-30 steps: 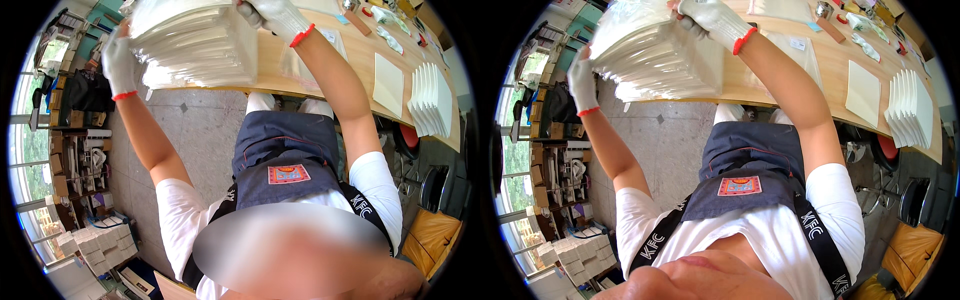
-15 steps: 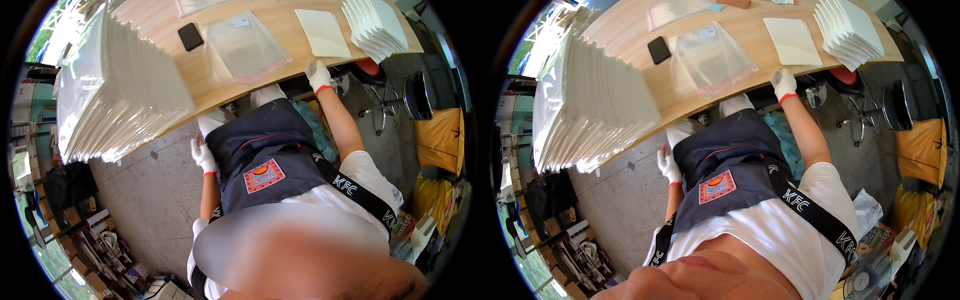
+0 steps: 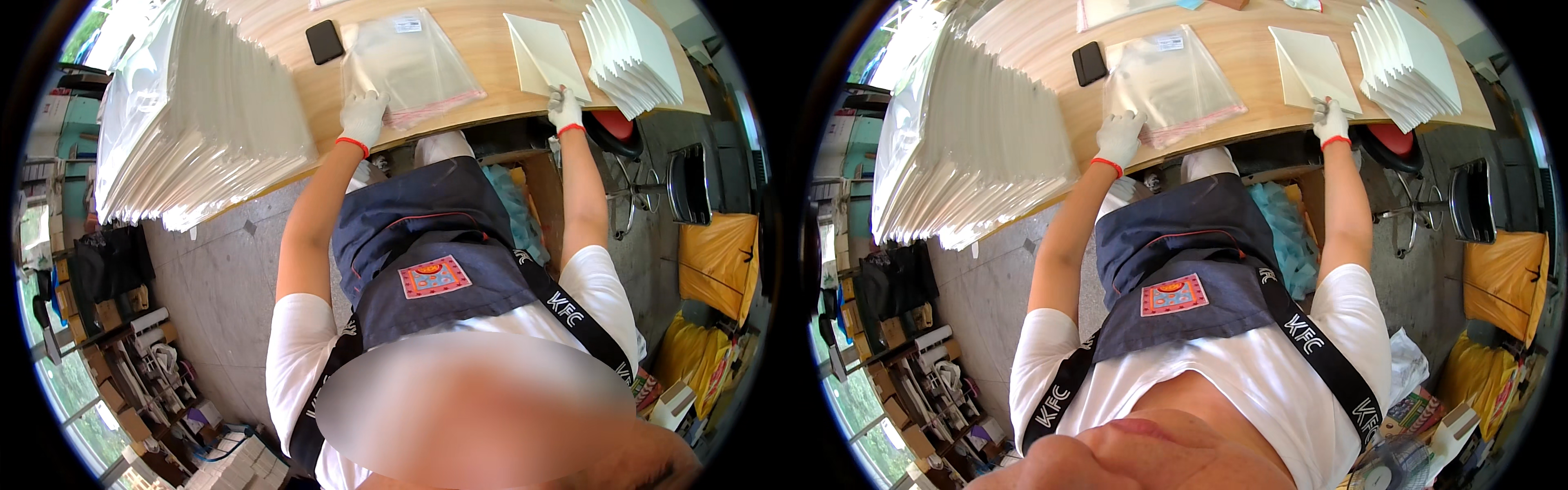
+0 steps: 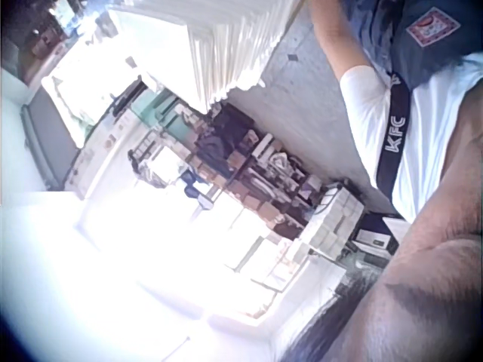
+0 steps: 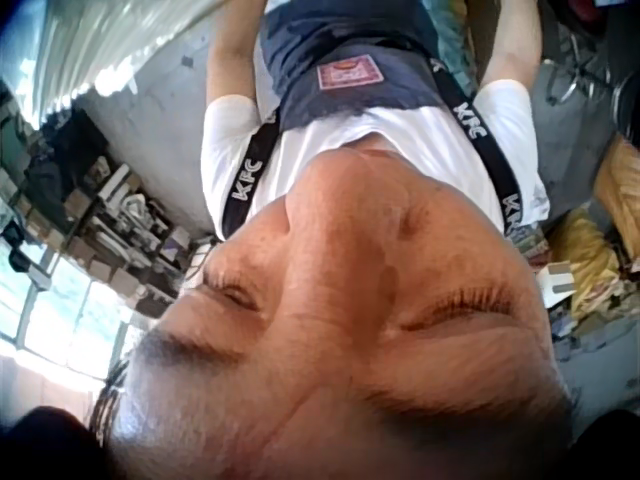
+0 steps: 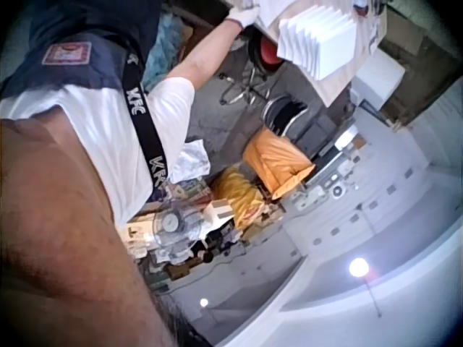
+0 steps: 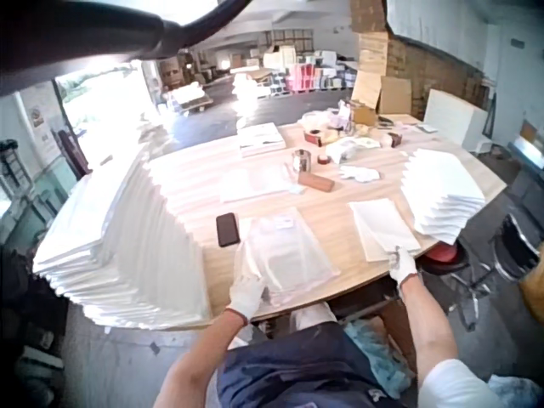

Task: The person takes white paper sheets and places them individually into clear plastic bags, peeling the adhesive strips to seal them before stacking them on the table.

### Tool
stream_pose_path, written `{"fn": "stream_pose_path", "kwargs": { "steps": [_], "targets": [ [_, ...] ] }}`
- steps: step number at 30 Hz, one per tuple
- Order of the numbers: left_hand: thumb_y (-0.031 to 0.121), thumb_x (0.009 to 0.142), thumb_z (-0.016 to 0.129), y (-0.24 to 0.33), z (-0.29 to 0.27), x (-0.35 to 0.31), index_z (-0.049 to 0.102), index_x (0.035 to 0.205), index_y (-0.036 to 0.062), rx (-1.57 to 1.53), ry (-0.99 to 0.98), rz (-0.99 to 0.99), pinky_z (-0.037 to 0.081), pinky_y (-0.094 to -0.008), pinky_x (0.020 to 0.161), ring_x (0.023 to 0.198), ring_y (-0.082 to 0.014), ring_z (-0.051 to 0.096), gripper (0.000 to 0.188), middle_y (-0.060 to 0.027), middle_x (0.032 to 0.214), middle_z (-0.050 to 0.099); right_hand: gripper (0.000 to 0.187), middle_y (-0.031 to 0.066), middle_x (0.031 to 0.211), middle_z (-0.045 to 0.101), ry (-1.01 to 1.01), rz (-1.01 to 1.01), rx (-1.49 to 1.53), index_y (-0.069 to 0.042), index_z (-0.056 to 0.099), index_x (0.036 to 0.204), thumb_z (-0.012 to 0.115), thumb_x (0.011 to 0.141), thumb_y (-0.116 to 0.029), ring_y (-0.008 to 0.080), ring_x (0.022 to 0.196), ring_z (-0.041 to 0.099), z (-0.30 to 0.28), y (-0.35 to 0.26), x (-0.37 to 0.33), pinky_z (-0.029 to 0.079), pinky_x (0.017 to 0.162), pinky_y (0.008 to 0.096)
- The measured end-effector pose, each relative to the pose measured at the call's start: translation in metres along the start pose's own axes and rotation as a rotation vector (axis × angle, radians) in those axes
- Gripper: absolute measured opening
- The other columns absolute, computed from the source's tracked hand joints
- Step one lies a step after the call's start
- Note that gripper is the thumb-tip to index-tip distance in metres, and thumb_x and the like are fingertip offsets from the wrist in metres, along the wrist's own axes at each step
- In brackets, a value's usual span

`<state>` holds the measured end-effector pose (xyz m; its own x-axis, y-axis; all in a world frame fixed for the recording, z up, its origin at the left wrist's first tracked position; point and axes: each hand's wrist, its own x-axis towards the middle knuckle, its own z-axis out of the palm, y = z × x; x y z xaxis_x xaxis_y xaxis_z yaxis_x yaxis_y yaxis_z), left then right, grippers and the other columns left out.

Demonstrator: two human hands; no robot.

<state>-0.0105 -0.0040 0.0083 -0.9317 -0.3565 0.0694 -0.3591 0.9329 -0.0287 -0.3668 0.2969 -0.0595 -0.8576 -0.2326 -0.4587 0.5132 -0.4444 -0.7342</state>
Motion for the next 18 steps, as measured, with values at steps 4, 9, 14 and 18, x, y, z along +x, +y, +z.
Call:
{"fn": "stream_pose_path", "kwargs": {
  "steps": [4,9,14,18],
  "targets": [
    [0.018,0.072,0.064,-0.019,0.013,0.004,0.056,0.094,0.0159,0.013,0.011,0.025,0.048,-0.0379,0.075,0.089,-0.0248,0.059,0.024,-0.0062,0.092,0.06,0.017,0.0114,0.094,0.06,-0.204,-0.058,-0.136,-0.006,0.05,0.101,0.043,0.092,-0.019,0.0136,0.06,0.053,0.006,-0.008,-0.042,0.039,0.045,0.0221],
    [0.014,0.077,0.057,-0.005,-0.003,0.008,0.057,0.095,0.0183,-0.218,-0.017,-0.111,0.048,-0.0382,0.074,0.092,-0.0244,0.058,0.018,-0.0054,0.097,0.06,0.039,0.0137,0.108,0.06,-0.364,0.117,-0.13,0.002,0.047,0.12,0.051,0.083,-0.011,0.0219,0.087,0.064,0.017,-0.001,-0.183,0.054,0.072,0.0288],
    [0.013,0.075,0.056,0.005,0.018,0.013,0.058,0.096,0.0196,-0.482,0.003,-0.126,0.047,-0.0385,0.074,0.094,-0.0251,0.057,0.022,-0.0041,0.101,0.059,0.049,0.0147,0.107,0.06,-0.641,0.401,-0.191,0.008,0.042,0.123,0.053,0.079,-0.009,0.0181,0.085,0.064,-0.01,0.027,-0.224,0.054,0.068,0.0267],
    [0.009,0.072,0.057,0.0,0.02,-0.005,0.059,0.095,0.0183,-0.525,0.1,-0.149,0.048,-0.0379,0.075,0.092,-0.0244,0.057,0.024,-0.0033,0.102,0.059,0.053,0.0162,0.117,0.055,-0.601,0.313,-0.228,0.005,0.037,0.129,0.053,0.082,-0.014,0.0194,0.09,0.061,-0.029,0.039,-0.227,0.051,0.07,0.0243]
  ]
}}
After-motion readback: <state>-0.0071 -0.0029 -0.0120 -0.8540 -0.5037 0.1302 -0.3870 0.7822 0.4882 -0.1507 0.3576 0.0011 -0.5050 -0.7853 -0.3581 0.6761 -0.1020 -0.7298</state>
